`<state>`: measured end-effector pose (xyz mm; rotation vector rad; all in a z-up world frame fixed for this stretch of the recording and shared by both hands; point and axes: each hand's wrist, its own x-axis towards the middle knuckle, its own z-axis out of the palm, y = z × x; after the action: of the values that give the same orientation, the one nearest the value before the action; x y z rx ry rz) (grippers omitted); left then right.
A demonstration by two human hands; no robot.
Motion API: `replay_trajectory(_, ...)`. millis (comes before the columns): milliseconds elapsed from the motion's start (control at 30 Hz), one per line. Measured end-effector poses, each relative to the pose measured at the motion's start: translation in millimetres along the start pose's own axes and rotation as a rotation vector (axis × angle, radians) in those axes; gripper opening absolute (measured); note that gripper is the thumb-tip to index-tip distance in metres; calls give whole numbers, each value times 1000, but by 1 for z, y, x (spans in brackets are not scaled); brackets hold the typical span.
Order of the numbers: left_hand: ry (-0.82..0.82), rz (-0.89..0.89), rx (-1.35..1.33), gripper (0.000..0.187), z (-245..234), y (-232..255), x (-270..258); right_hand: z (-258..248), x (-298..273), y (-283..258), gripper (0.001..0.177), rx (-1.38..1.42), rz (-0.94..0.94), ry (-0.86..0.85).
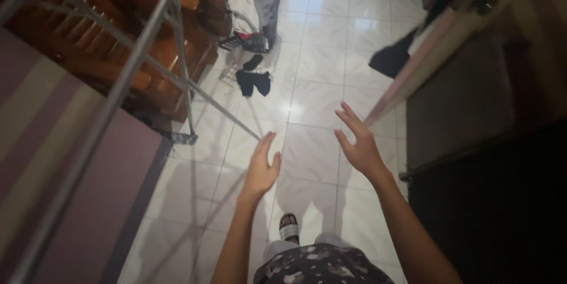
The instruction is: The person takes clothes from a laundry basket, places them on hangers, and hangs them on a metal clothing rack. They handle a gray shirt, a white shirt, and a red shirt, placing each on the rack in sequence.
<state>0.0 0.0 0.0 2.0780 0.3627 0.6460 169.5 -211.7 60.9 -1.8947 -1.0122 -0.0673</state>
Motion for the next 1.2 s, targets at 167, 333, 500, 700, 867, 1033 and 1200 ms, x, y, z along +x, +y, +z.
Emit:
replay_trajectory(167, -8, -92, -58, 48, 7, -31, 80, 17, 58, 47, 48, -33, 165, 2)
replay_trajectory(333, -30, -73, 26, 48, 22, -78, 185, 28, 143, 113, 50, -6, 145, 18)
replay_trajectory(500, 5, -29, 89, 47, 56, -120, 306, 30, 254, 202, 51, -26, 107, -2)
replay_trajectory(700, -78, -114, 60, 51, 88, -143, 451, 22, 393, 289, 51, 9, 126, 10)
replay_trajectory(867, -24, -106, -7, 50, 123, -165, 554, 15, 482, 343, 52, -2, 181, -43)
replay_trajectory(1033, -53, -53, 112, 50, 156, -206, 683, 13, 588, 399, 51, 9, 217, -23)
replay_trajectory(1200, -77, 39, 72, 48, 190, -251, 820, 11, 698, 458, 51, -7, 224, 26)
